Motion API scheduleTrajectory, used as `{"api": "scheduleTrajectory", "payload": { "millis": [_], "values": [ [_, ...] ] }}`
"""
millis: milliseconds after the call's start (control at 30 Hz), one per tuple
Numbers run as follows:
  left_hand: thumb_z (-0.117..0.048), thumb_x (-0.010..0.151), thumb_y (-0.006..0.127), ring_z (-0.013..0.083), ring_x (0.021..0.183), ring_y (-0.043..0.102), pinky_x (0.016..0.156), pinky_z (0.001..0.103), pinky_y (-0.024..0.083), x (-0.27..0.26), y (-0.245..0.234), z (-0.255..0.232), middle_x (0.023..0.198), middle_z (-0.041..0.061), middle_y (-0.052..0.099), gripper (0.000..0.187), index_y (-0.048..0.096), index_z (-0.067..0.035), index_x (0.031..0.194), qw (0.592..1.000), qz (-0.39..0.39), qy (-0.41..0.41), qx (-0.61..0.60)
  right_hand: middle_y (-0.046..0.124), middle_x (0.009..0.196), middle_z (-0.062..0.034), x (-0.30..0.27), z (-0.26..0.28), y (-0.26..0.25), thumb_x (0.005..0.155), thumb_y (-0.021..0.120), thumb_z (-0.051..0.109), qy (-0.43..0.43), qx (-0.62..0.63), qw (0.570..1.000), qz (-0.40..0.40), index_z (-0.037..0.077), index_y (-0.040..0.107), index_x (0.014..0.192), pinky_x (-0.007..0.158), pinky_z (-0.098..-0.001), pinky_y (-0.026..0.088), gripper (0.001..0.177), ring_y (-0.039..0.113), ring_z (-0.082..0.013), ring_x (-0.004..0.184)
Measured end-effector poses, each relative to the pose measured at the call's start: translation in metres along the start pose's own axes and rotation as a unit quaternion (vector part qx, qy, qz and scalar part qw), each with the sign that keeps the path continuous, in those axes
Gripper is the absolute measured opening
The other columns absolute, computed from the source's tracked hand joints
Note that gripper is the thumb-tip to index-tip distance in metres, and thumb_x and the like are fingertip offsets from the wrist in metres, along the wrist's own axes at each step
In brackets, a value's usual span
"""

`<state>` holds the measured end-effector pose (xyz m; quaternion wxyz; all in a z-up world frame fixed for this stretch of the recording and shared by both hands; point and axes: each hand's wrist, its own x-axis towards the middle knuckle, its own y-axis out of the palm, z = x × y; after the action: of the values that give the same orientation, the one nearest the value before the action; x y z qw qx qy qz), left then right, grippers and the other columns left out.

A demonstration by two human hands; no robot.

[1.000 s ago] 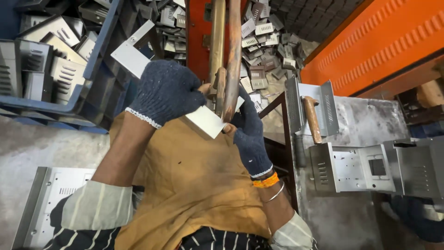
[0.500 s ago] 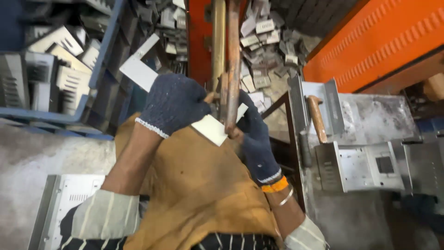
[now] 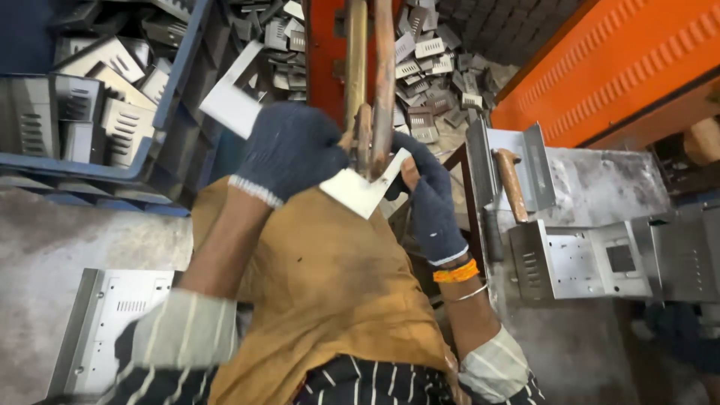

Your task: Assembling metal box housings using a spot-welding machine and hand tools like a hammer.

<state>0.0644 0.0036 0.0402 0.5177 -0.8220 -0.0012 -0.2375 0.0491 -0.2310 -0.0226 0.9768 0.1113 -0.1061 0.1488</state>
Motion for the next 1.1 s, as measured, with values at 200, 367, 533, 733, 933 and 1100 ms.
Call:
{"api": "scheduleTrajectory", "payload": {
  "millis": [200,367,533,733,933,1100],
  "values": [
    [-0.030,0.080,0.074,0.0345,0.054,0.062,0.055,0.049,0.046,-0.083,0.041,-0.082,0.059,0.015,0.063,0.028,0.072,-0.009,0.061,0.987,-0.102,-0.075,-0.100,0.076,0.092,-0.0043,-0.048,-0.025,-0.022,0.110,0.046,0.044,0.055,-0.071,0.986,-0.143,-0.002,0.077,0.107,0.069,-0.0249,0.052,0.056,0.064,-0.0077,0.075],
    [-0.030,0.087,0.074,0.0318,0.061,0.064,0.059,0.046,0.048,-0.075,0.050,-0.175,0.065,0.013,0.066,0.025,0.075,-0.009,0.074,0.957,0.010,-0.038,-0.288,0.061,0.065,-0.0025,-0.101,0.025,-0.118,0.113,0.053,0.037,0.043,-0.103,0.965,-0.235,0.004,0.066,0.076,0.050,-0.0297,0.041,0.052,0.054,-0.0101,0.054],
    [-0.018,0.088,0.067,0.0286,0.082,0.067,0.075,0.044,0.051,-0.051,0.059,-0.213,0.087,0.009,0.070,0.016,0.073,-0.008,0.099,0.902,-0.025,0.212,-0.376,0.067,0.075,-0.0052,-0.153,0.092,-0.201,0.104,0.063,0.019,-0.167,-0.159,0.918,-0.322,0.003,0.067,0.079,0.063,-0.0341,0.049,0.030,0.063,-0.0141,0.065],
    [-0.018,0.090,0.070,0.0288,0.076,0.066,0.072,0.042,0.050,-0.049,0.106,-0.214,0.081,0.009,0.068,0.013,0.074,-0.012,0.101,0.875,0.046,0.230,-0.423,0.064,0.075,-0.0034,-0.215,0.023,-0.340,0.110,0.065,0.024,-0.145,-0.313,0.774,-0.530,0.000,0.066,0.078,0.064,-0.0277,0.042,0.040,0.054,-0.0130,0.067],
    [-0.022,0.090,0.076,0.0293,0.077,0.071,0.069,0.039,0.054,-0.060,0.106,-0.174,0.086,0.009,0.073,0.012,0.075,-0.013,0.098,0.884,0.089,0.138,-0.438,0.062,0.077,-0.0077,-0.253,-0.027,-0.375,0.101,0.078,0.025,-0.035,-0.369,0.750,-0.547,-0.001,0.057,0.082,0.064,-0.0354,0.043,0.039,0.054,-0.0203,0.069],
    [-0.004,0.085,0.063,0.0257,0.091,0.076,0.079,0.035,0.059,-0.083,0.089,-0.113,0.102,0.009,0.078,0.033,0.073,-0.011,0.116,0.887,0.068,0.013,-0.457,0.070,0.094,-0.0154,-0.205,-0.010,-0.304,0.091,0.075,0.034,0.120,-0.780,0.496,-0.362,0.008,0.080,0.091,0.068,-0.0480,0.051,0.027,0.067,-0.0379,0.079]
  ]
}}
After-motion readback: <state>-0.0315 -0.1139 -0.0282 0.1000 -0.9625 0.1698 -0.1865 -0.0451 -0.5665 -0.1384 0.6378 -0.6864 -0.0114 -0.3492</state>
